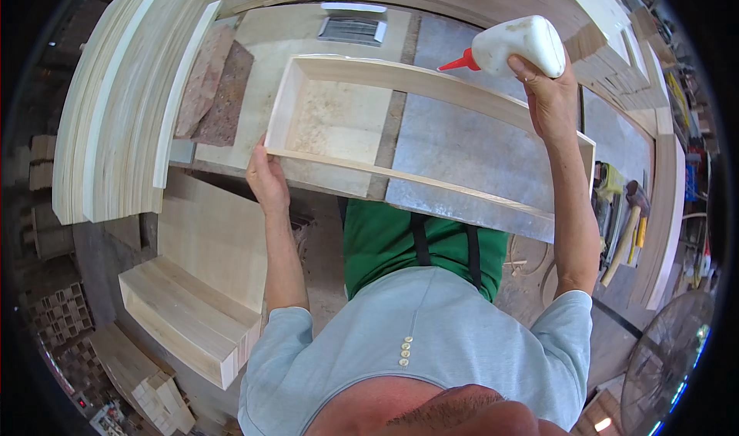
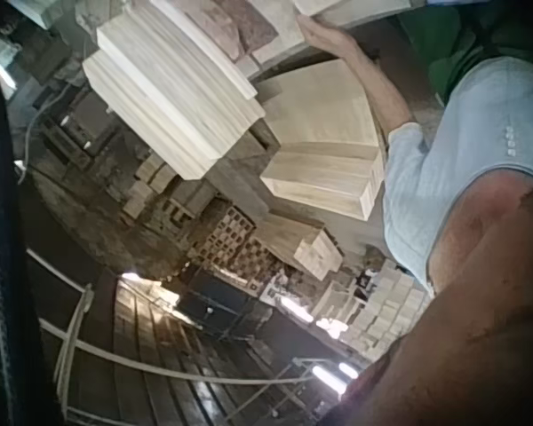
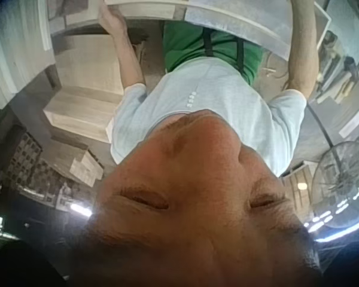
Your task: Assembling wooden boxes by applying wood glue to joints and using a pneumatic nail gun to fasten panels.
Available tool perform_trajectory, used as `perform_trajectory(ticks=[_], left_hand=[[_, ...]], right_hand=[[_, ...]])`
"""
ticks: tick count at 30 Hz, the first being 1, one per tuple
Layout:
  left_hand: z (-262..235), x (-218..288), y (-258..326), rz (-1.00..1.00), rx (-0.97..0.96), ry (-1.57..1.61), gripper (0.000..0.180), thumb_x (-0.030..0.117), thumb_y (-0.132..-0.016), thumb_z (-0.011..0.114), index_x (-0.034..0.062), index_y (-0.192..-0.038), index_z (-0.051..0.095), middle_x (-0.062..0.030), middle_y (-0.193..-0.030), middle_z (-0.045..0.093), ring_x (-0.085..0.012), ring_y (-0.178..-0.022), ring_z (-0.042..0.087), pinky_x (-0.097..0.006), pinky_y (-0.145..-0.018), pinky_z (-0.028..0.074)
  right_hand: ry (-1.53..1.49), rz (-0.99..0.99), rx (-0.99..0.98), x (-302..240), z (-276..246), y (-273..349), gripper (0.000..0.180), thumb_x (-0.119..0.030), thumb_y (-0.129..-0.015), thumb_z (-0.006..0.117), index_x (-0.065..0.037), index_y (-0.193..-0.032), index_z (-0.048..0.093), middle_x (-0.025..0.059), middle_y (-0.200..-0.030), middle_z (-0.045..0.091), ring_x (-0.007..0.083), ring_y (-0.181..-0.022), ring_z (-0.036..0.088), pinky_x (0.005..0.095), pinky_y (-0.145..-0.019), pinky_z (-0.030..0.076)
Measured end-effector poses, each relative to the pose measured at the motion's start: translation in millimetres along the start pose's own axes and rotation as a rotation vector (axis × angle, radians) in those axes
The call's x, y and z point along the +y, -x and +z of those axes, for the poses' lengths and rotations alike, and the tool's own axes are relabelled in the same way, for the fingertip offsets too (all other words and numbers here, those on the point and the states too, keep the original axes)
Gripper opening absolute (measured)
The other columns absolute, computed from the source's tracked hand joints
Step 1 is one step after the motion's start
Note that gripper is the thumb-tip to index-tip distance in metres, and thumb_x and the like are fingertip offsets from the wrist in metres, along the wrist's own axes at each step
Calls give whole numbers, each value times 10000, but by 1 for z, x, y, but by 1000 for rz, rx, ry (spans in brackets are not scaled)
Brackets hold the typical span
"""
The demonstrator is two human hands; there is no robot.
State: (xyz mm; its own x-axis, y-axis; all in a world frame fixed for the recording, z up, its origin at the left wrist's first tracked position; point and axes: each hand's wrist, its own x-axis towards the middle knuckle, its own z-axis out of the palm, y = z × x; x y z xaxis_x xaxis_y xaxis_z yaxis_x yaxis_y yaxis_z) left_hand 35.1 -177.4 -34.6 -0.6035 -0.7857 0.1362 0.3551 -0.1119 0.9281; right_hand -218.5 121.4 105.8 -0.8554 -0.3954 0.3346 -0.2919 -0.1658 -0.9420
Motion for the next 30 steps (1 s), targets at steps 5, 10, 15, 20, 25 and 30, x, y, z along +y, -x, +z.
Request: perform_trajectory(ticks=[5, 10, 15, 20, 25, 30], left_hand=[[0, 1, 0, 4, 4, -26, 458, 251, -987, 379, -147, -1194, 472, -200, -1205, 532, -243, -1133, 510, -362, -1008, 373], [-4, -1, -1, -24, 9, -15, 459, 265, -989, 369, -131, -1198, 474, -200, -1209, 532, -248, -1138, 509, -368, -1013, 372], [-6, -2, -1, -38, -9, -8, 461, 269, -991, 362, -125, -1210, 461, -194, -1210, 531, -238, -1134, 513, -362, -1013, 373], [-6, -3, -2, -64, 24, 26, 478, 302, -987, 382, -114, -1208, 461, -172, -1205, 533, -221, -1119, 513, -345, -1000, 378], [-6, -1, -1, -43, 25, 25, 469, 317, -979, 407, -96, -1191, 477, -167, -1203, 531, -216, -1114, 511, -344, -998, 376], [-5, -1, -2, -56, 48, 40, 460, 331, -970, 425, -76, -1173, 497, -146, -1194, 542, -210, -1100, 518, -343, -980, 388]], right_hand=[[15, 18, 64, -2, -30, 14, 495, -117, -752, 753, -56, -1186, 522, 43, -1076, 607, 148, -1019, 560, 312, -892, 447], [-41, -16, 106, -7, -61, 29, 514, -37, -749, 735, -38, -1206, 499, 48, -1114, 588, 152, -1039, 548, 314, -907, 438], [-39, 4, 195, -16, -96, 50, 530, -7, -753, 721, -39, -1227, 486, 47, -1126, 583, 150, -1049, 544, 316, -922, 431], [-8, 22, 274, -21, -130, 68, 530, -4, -761, 712, -43, -1238, 482, 49, -1120, 586, 155, -1055, 542, 324, -935, 428], [21, 8, 395, -27, -164, 82, 507, 6, -766, 700, -45, -1225, 491, 60, -1121, 590, 173, -1056, 557, 321, -927, 451], [30, -10, 480, -33, -196, 98, 492, 3, -763, 702, -46, -1209, 498, 67, -1121, 592, 181, -1049, 569, 322, -913, 471]])
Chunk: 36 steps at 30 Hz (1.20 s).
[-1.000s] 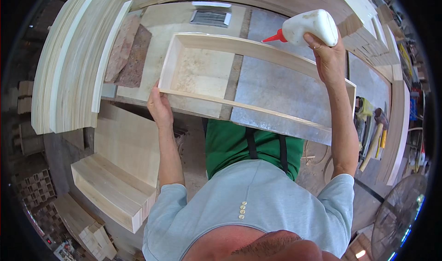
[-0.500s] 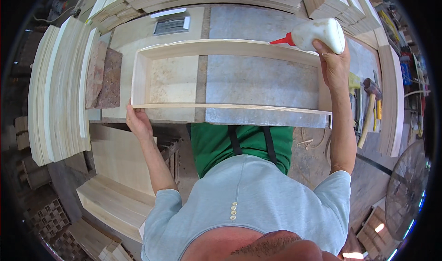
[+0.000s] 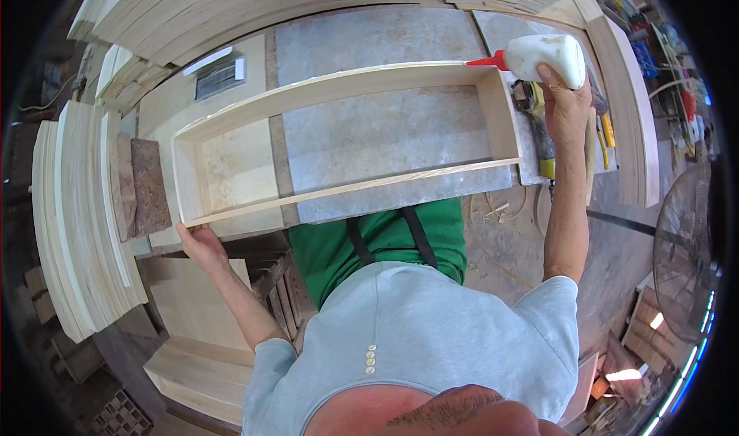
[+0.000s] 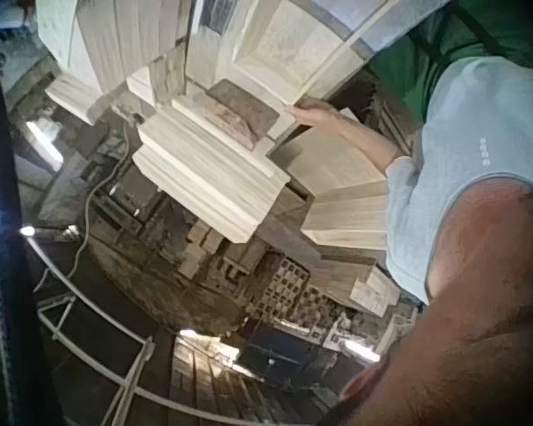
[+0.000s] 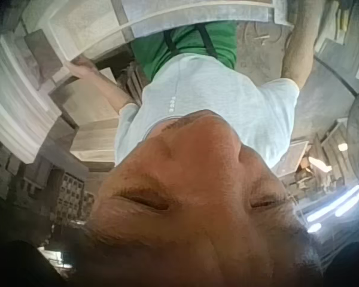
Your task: Assembling wooden boxes by applying wood glue to joints and using a pneumatic nail gun to fasten panels.
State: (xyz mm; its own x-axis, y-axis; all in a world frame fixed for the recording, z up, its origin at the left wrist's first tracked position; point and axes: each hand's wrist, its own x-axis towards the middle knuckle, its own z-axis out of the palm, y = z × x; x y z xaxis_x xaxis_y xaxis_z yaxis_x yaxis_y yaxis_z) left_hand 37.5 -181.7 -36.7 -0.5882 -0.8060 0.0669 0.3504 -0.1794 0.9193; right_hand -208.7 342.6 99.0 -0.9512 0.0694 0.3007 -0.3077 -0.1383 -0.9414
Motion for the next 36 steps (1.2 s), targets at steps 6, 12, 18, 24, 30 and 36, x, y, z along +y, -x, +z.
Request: perform_trajectory(ticks=[6, 12, 18, 24, 30, 36], left_hand=[[1, 2, 1, -14, -19, 2, 447, 321, -964, 442, -67, -1179, 494, -140, -1198, 538, -209, -1104, 510, -345, -981, 385], [2, 2, 1, -6, -6, -32, 456, 360, -962, 433, -40, -1169, 506, -143, -1210, 539, -222, -1126, 500, -357, -1000, 371], [2, 4, 0, -32, -24, 0, 465, 336, -966, 435, -60, -1207, 473, -134, -1227, 516, -209, -1126, 490, -348, -999, 367], [2, 3, 0, -17, -42, -15, 478, 353, -965, 428, -56, -1209, 470, -142, -1229, 516, -218, -1139, 483, -355, -1004, 361], [-2, 2, -1, -40, -35, -19, 488, 365, -964, 425, -55, -1208, 472, -143, -1227, 517, -218, -1136, 484, -354, -1005, 363], [1, 3, 0, -14, -80, -45, 500, 383, -959, 428, -51, -1202, 481, -147, -1233, 517, -220, -1143, 484, -354, -1009, 361]], right_hand=[[45, -14, 107, -3, -32, 1, 456, -32, -764, 712, -51, -1177, 520, 71, -1111, 595, 187, -1032, 584, 337, -876, 509], [67, -44, 167, 2, -46, 1, 430, -62, -784, 701, -45, -1177, 528, 88, -1110, 596, 205, -1035, 589, 337, -857, 526], [58, -58, 164, 6, -53, 1, 420, -72, -798, 689, -31, -1183, 526, 105, -1113, 592, 227, -1047, 586, 349, -877, 521], [54, -88, 162, 5, -53, 2, 443, -78, -789, 702, -32, -1189, 516, 101, -1118, 589, 223, -1044, 585, 344, -888, 514], [74, -102, 125, 3, -48, 2, 448, -91, -784, 711, -47, -1188, 520, 90, -1125, 585, 213, -1072, 568, 345, -903, 501], [86, -77, 112, -3, -56, 8, 438, -67, -780, 708, -48, -1178, 524, 73, -1102, 599, 190, -1033, 586, 333, -884, 501]])
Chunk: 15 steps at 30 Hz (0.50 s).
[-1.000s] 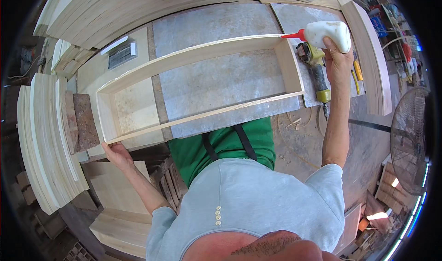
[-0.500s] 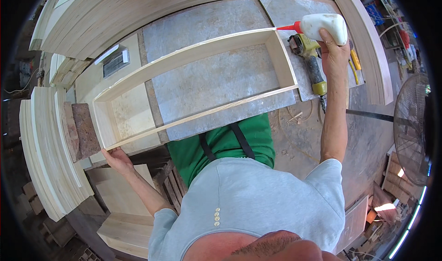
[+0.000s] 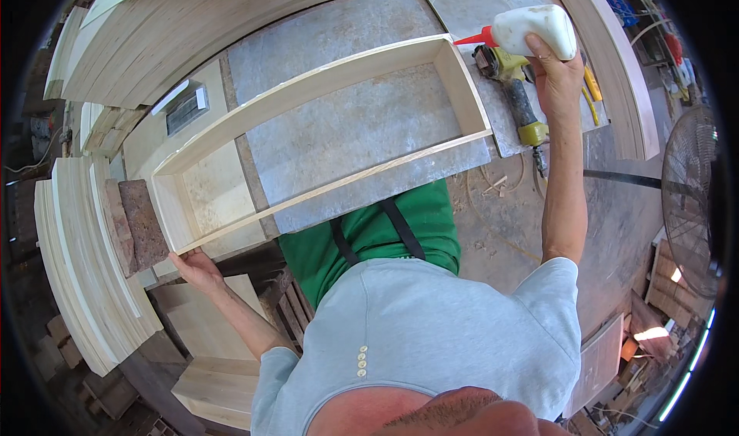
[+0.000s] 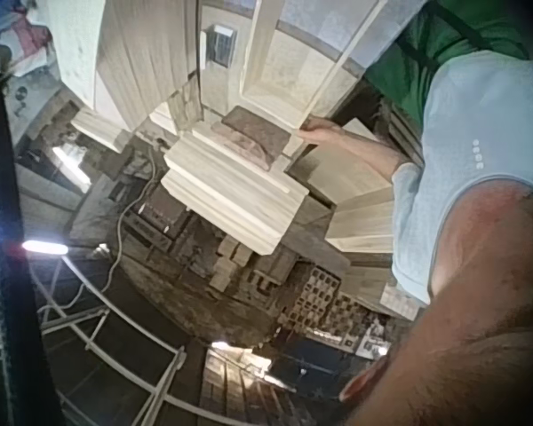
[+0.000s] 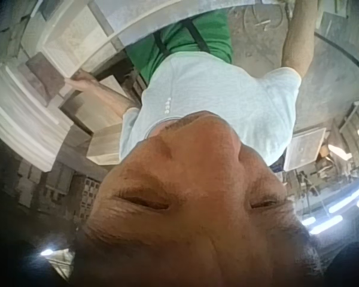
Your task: Assembling wooden boxes by applying wood glue to joints and using a pneumatic nail gun to fasten panels.
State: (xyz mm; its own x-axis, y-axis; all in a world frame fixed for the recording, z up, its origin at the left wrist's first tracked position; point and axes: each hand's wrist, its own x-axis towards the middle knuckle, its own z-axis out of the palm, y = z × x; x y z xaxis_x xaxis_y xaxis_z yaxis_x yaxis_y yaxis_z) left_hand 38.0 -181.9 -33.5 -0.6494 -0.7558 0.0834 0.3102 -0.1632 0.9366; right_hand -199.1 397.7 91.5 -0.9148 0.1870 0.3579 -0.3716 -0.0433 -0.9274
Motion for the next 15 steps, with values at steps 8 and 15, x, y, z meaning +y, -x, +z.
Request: perform_trajectory(ticks=[8, 15], left_hand=[[-1, -1, -1, 2, 10, -18, 498, 388, -960, 422, -46, -1193, 494, -144, -1223, 529, -220, -1134, 493, -355, -1006, 363], [1, 0, -1, -7, 6, 45, 441, 371, -945, 472, -15, -1145, 546, -126, -1175, 575, -217, -1092, 526, -354, -983, 382]], right_hand=[[0, 81, 20, -20, -28, 32, 411, -50, -782, 699, -36, -1159, 535, 75, -1079, 614, 185, -1006, 601, 327, -860, 514], [-81, 82, 88, -27, -32, 42, 408, -39, -787, 687, -23, -1163, 530, 95, -1090, 610, 202, -994, 607, 341, -868, 514]])
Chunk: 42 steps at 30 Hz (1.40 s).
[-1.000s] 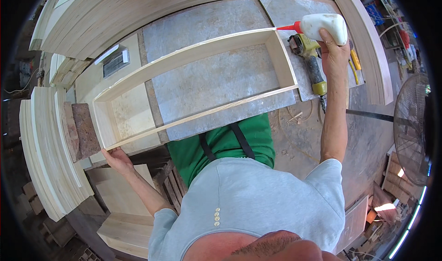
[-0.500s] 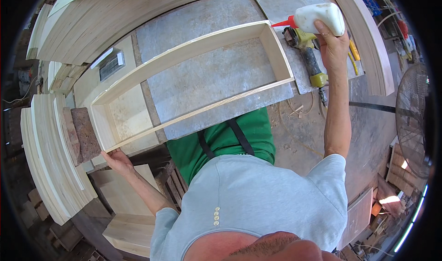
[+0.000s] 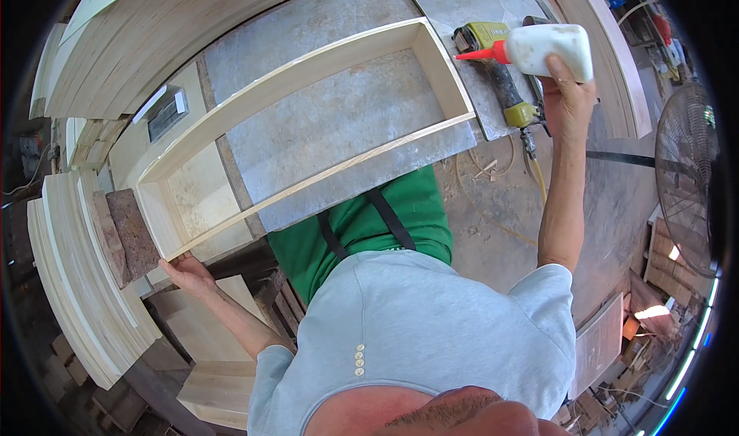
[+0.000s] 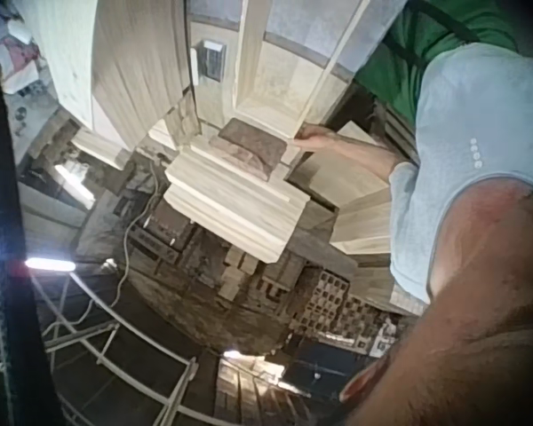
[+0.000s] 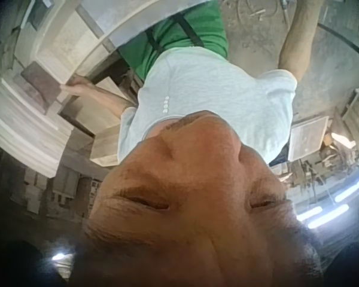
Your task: Assembling wooden boxes by applying wood glue to joints and using a pneumatic nail gun to fasten panels.
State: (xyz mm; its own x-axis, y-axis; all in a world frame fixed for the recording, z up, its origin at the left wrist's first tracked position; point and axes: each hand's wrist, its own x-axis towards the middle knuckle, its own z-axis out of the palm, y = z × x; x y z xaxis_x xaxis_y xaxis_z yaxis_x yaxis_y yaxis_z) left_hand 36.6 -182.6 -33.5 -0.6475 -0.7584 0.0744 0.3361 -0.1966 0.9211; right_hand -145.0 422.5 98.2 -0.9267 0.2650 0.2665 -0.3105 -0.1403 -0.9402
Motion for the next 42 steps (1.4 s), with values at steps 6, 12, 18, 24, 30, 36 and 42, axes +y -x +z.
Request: perform_trajectory(ticks=[6, 12, 18, 24, 30, 36, 42], left_hand=[[0, 1, 0, -2, -7, -19, 442, 370, -945, 473, -16, -1149, 545, -118, -1173, 578, -211, -1087, 528, -352, -974, 386], [-4, -2, -2, 12, -5, -6, 440, 369, -950, 460, -15, -1144, 550, -115, -1160, 585, -201, -1075, 532, -348, -962, 393], [1, 1, 0, 14, 4, -31, 448, 367, -952, 452, -25, -1148, 542, -128, -1171, 574, -208, -1094, 521, -348, -977, 387], [-6, -10, -1, -47, 186, -156, 456, 317, -975, 388, -60, -1221, 460, -153, -1236, 518, -242, -1167, 471, -377, -1030, 348], [-16, -10, 1, -27, 97, -216, 343, 162, -947, 472, -26, -1232, 512, -99, -1162, 565, -143, -1035, 532, -269, -891, 432], [-7, 21, 10, -109, -174, -160, 558, -18, -802, 639, -33, -1312, 415, -89, -1218, 536, -148, -1079, 529, -284, -934, 429], [-8, 22, 10, -173, -216, -48, 574, -1, -785, 668, -45, -1302, 421, -90, -1215, 539, -152, -1079, 534, -280, -937, 436]], right_hand=[[35, 49, -31, -2, -5, 13, 440, -24, -787, 681, -22, -1194, 515, 86, -1109, 605, 196, -1008, 598, 345, -867, 498], [176, 38, 14, -24, -18, 51, 525, -74, -767, 690, 3, -1238, 472, 123, -1161, 580, 240, -1088, 563, 404, -944, 450], [154, 56, 71, -24, -34, 75, 572, -98, -770, 696, -1, -1271, 436, 129, -1192, 560, 245, -1118, 547, 409, -971, 429], [-297, 115, 172, -14, 2, 68, 507, -140, -856, 607, -44, -1313, 411, 142, -1320, 464, 303, -1242, 431, 509, -1053, 327], [-426, 295, -356, 10, 162, 73, 742, -218, -800, 685, -57, -1384, 256, 212, -1370, 377, 391, -1262, 380, 537, -1043, 333], [-443, 379, -1026, 14, 353, 101, 646, -48, -704, 727, -10, -1266, 413, 183, -1270, 502, 327, -1210, 462, 464, -1042, 346], [-397, 440, -1255, 35, 446, 148, 612, 68, -728, 696, -38, -1266, 425, 120, -1193, 567, 217, -1123, 530, 378, -978, 430]])
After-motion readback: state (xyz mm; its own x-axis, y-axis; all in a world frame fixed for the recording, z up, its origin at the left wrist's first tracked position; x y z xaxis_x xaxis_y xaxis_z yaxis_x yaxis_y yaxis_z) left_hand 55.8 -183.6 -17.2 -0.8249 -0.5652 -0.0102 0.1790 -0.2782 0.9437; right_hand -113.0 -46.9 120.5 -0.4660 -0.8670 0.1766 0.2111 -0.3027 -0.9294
